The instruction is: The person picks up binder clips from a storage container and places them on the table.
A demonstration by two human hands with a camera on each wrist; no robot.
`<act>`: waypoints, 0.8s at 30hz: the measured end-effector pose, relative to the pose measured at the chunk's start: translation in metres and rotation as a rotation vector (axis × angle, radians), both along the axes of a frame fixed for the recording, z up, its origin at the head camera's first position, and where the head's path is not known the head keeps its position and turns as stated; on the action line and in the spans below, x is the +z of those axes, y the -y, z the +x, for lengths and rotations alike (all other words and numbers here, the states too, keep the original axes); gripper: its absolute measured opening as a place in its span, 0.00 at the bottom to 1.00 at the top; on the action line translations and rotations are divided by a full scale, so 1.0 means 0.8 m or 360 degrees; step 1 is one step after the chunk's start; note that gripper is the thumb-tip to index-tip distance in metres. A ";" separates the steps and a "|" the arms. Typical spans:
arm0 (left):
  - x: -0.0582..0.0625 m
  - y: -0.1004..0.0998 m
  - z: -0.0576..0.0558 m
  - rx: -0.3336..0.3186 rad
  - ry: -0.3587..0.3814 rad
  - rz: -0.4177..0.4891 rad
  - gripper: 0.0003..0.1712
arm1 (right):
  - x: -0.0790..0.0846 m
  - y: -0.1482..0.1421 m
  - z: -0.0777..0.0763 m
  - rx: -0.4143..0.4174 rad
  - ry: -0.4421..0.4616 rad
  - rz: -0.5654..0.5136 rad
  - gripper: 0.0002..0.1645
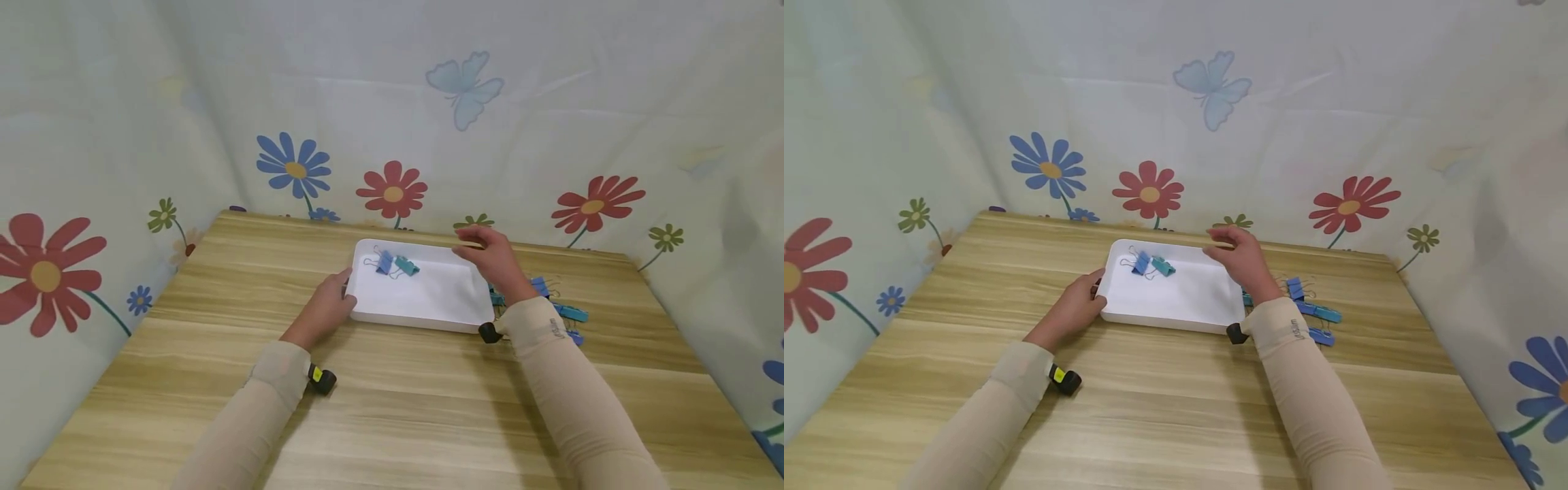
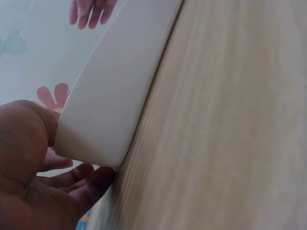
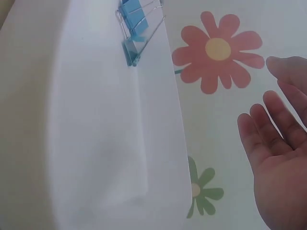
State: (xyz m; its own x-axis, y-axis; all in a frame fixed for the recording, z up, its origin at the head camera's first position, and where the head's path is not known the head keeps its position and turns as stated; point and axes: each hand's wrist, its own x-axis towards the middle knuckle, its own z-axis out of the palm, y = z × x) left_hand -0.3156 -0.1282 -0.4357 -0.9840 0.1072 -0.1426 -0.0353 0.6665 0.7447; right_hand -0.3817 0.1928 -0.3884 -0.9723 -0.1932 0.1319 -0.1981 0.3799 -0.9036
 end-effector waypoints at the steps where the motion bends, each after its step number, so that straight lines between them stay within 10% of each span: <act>1: 0.000 0.000 0.000 -0.0002 -0.0006 -0.0004 0.40 | 0.000 0.004 -0.002 0.0001 0.0000 -0.0006 0.26; 24: 0.002 0.002 -0.001 -0.0026 -0.0043 -0.0047 0.40 | -0.015 0.071 -0.030 0.0158 0.0184 0.0094 0.24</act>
